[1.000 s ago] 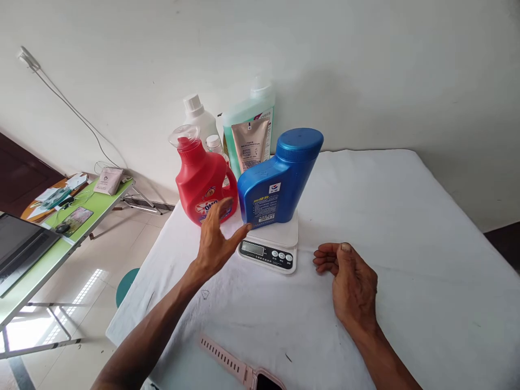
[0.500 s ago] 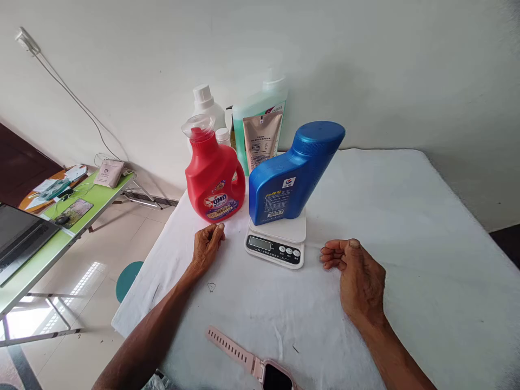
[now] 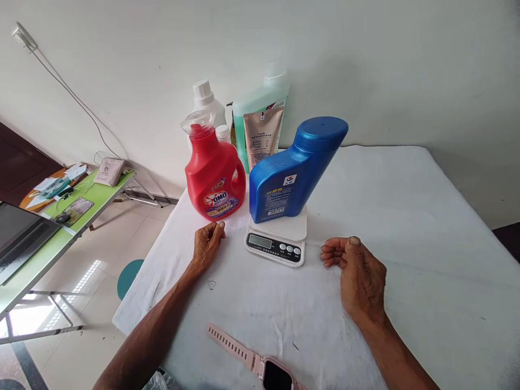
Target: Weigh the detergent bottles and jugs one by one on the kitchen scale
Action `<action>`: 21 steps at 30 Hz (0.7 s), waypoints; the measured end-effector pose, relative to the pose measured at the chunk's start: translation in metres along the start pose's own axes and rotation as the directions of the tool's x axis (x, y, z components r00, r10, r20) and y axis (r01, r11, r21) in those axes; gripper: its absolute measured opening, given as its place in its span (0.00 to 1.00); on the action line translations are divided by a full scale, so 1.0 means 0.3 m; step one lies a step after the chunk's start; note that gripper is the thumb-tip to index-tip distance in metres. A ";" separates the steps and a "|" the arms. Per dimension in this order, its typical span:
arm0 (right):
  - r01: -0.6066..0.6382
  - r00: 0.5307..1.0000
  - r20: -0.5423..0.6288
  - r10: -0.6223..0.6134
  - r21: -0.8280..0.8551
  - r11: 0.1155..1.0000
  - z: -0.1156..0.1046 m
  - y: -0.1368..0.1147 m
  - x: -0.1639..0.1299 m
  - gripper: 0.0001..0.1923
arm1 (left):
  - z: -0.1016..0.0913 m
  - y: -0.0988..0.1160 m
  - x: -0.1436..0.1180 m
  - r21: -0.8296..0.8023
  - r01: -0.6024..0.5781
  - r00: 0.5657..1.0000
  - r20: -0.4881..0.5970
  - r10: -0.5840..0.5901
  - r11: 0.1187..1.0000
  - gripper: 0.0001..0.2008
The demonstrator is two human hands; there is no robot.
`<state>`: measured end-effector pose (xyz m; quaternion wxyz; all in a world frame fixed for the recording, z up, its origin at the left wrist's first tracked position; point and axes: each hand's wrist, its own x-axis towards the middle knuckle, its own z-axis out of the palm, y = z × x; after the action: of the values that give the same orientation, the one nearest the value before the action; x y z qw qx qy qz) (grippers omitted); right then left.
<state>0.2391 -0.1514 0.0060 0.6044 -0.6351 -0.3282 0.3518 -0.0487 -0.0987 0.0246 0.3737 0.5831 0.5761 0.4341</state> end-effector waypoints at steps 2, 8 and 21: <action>0.005 1.000 -0.001 -0.005 0.005 1.000 0.003 -0.003 0.000 0.35 | 0.000 0.001 0.000 0.005 0.004 1.000 0.003 -0.004 1.000 0.28; 0.025 1.000 0.010 -0.025 0.007 1.000 0.003 -0.005 0.000 0.34 | 0.001 0.005 0.001 0.023 0.011 1.000 0.013 -0.011 1.000 0.28; 0.078 0.996 0.050 -0.076 -0.033 0.996 -0.042 -0.155 0.100 0.24 | 0.006 -0.008 0.000 0.009 0.045 0.999 0.018 -0.045 0.999 0.28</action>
<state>0.2663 -0.1302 0.0513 0.5982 -0.6236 -0.3731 0.3377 -0.0477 -0.0984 0.0218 0.3858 0.5756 0.5876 0.4178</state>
